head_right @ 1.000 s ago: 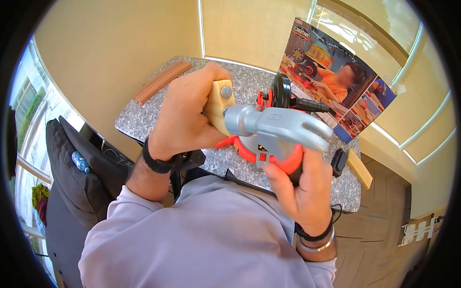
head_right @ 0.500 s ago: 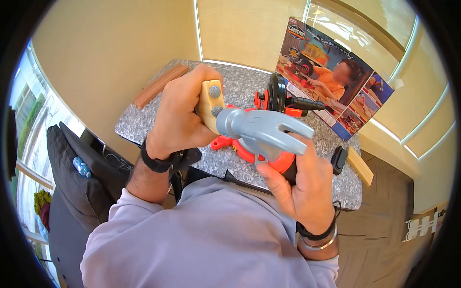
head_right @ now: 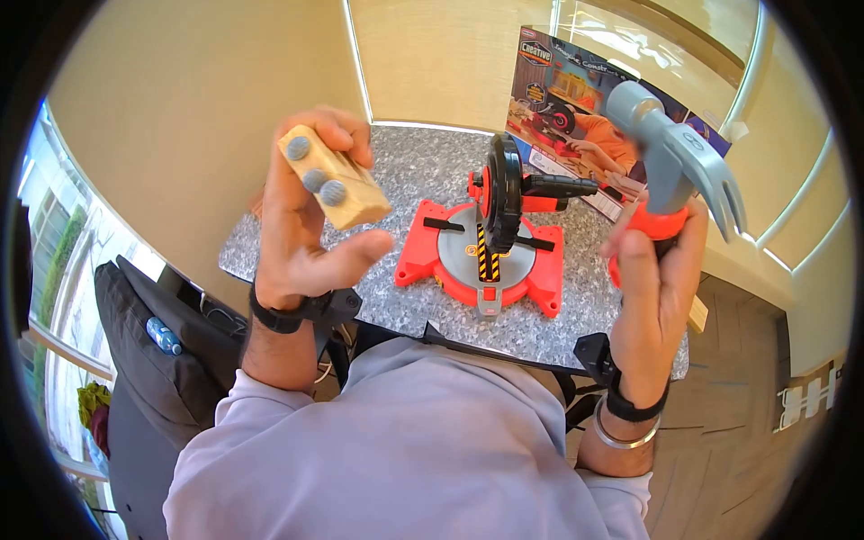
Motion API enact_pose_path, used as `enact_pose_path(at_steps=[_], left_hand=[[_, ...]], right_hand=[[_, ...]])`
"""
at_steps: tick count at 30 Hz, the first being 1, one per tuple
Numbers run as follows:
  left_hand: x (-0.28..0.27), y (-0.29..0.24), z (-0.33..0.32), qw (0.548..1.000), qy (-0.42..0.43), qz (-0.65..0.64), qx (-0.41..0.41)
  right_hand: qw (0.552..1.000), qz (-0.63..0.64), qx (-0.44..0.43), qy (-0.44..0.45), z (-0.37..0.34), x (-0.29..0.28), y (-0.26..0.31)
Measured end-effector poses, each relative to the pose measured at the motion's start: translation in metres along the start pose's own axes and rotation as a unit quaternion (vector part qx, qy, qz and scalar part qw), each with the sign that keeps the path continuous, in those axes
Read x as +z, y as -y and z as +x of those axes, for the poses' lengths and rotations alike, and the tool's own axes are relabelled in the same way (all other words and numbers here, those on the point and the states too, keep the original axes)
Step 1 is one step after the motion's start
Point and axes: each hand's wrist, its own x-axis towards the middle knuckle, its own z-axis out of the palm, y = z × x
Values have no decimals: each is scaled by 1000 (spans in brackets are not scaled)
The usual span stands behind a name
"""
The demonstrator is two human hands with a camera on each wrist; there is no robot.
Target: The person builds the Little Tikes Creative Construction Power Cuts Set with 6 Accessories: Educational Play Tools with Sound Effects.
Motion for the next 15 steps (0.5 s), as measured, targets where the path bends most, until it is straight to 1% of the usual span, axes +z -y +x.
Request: enact_pose_path(at_steps=[1,2,3,4,5,7,8,10,11,12,13,15], left_hand=[[0,-1,0,999,4,-39,-5],[3,-3,-1,999,8,-41,-3],[7,-6,-3,993,10,-110,-30],[10,-6,-3,982,13,-178,-57],[12,-4,-1,982,19,-182,-56],[15,2,0,982,101,-158,36],[20,3,-2,979,107,-170,42],[35,9,-9,975,111,-188,49],[40,9,-10,972,106,-202,56],[42,7,-11,963,113,-241,48],[42,4,-8,961,117,-244,48],[38,-1,0,961,187,-179,101]], right_hand=[[1000,-1,0,-4,-2,0,0],[999,-13,30,3,-4,3,1],[998,-24,60,8,-7,7,3],[995,-3,103,-3,-8,11,4],[995,-6,103,-10,-8,14,4],[985,51,147,69,-11,20,4],[986,50,149,61,-13,27,5],[944,200,256,61,-16,41,7],[944,200,257,54,-16,40,7],[926,230,284,99,-16,40,6],[903,260,309,145,-15,39,5],[905,252,306,157,-12,38,7]])
